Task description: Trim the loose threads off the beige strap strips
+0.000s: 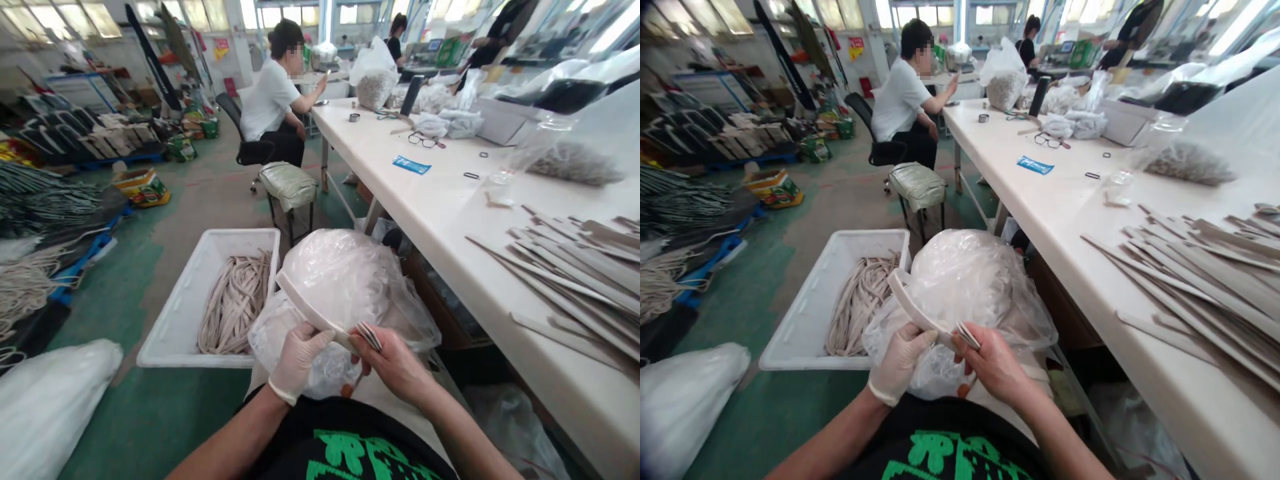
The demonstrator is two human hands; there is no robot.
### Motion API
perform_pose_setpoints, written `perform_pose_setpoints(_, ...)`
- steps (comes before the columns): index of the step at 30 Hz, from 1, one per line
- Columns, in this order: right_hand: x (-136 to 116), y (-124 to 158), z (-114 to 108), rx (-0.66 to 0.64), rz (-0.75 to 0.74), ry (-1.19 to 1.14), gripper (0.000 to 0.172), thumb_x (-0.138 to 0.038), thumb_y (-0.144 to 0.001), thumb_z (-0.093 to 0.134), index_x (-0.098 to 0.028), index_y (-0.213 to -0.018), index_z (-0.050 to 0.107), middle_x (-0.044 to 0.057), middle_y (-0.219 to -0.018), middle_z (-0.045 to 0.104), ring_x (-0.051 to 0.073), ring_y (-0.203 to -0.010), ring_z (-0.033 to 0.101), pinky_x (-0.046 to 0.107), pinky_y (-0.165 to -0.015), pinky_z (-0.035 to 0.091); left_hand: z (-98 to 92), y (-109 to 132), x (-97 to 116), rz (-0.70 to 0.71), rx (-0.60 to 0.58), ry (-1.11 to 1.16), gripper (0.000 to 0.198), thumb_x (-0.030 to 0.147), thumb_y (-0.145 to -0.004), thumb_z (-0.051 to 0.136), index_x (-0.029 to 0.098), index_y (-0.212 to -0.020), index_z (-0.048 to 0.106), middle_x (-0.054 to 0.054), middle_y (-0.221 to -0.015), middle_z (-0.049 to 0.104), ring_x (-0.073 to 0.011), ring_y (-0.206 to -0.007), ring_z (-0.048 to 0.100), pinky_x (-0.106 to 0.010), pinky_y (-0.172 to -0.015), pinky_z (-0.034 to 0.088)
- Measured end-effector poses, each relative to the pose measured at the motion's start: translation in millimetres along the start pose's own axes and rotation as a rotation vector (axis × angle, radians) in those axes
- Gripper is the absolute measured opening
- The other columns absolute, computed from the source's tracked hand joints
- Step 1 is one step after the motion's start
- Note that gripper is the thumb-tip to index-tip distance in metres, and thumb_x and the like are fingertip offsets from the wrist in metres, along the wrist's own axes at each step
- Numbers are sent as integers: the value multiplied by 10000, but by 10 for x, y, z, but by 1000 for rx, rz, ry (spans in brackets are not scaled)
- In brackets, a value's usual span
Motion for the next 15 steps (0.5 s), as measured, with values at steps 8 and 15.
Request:
perform_pose_setpoints(8,-125,-156,307,-197,77,-62,466,-651,-880,455,-221,-716,523,-3,-651,577,159,-546,587,254,-504,468,-740,217,428,216,337,26,229,290,-649,844,166,-832,784,-69,-883,761,-250,-897,674,-328,-889,507)
perform_pose_setpoints(15,91,-204,237,-117,15,415,261,-379,-901,482,-233,-685,494,-13,-602,616,164,-544,592,244,-523,391,-603,171,-269,-109,393,557,290,282,-575,897,161,-776,728,-27,-806,716,-134,-732,643,-246,-724,517)
Point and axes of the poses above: each hand's wrist, its own y-axis away from the middle knuckle, its own z-axis out of the palm, x = y × z, the point moved 2 cm from there along -y, towards the middle knuckle
